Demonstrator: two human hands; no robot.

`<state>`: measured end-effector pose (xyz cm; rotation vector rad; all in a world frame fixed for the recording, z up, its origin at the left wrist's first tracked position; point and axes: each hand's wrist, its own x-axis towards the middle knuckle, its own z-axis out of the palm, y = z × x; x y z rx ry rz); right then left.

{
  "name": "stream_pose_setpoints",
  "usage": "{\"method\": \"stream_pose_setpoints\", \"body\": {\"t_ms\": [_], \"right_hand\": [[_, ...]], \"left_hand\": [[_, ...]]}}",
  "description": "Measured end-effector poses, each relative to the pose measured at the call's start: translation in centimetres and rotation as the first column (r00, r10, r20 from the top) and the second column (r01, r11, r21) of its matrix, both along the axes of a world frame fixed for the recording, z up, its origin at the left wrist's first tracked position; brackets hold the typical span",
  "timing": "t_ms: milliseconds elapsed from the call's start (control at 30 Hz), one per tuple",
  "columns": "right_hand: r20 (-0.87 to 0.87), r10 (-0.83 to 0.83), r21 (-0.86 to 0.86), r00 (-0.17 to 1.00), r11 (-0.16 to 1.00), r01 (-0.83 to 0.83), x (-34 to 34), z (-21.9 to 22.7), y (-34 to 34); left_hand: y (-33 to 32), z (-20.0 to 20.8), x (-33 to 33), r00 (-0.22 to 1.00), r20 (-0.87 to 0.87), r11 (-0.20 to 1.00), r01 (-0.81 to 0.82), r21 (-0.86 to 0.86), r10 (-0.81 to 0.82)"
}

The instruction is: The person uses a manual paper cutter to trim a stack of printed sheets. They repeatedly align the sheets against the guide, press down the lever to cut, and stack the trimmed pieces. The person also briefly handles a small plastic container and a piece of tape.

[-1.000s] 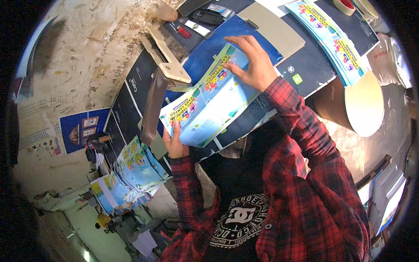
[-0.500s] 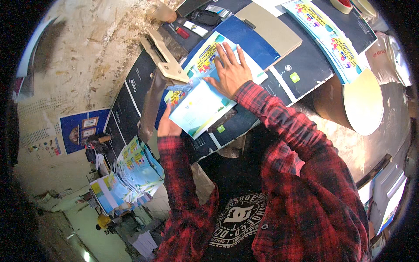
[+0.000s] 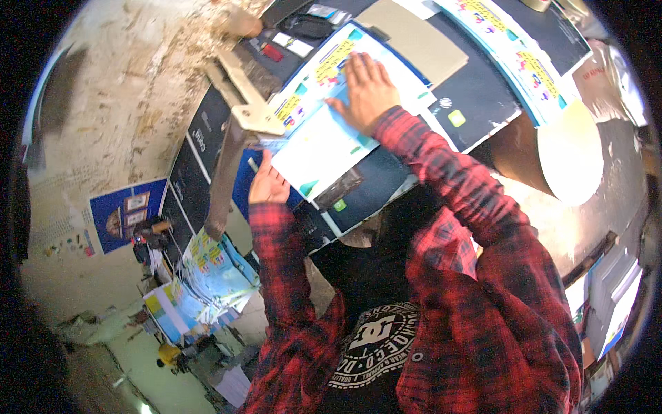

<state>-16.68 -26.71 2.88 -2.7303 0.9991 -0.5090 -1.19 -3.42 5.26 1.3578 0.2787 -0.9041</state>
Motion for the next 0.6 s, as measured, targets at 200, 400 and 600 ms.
{"method": "stream_pose_setpoints", "body": {"t_ms": [200, 400, 600], "right_hand": [[0.078, 0.089, -0.006, 0.993, 0.996, -0.089, 1.4, -0.1, 2.3], [0.041, 0.052, -0.012, 0.998, 0.999, -0.052, -0.3, -0.6, -1.2], [0.019, 0.090, 0.031, 0.996, 0.995, -0.090, 2.1, -0.1, 2.0]], "left_hand": [[1.8, 0.3, 0.5, 0.998, -0.006, 0.995, 0.060, 0.080, -0.060], [-1.4, -0.2, -0.8, 0.996, -0.028, 0.995, 0.086, 0.051, -0.085], [0.9, 0.4, -0.1, 0.999, -0.003, 0.994, 0.039, 0.103, -0.038]]}}
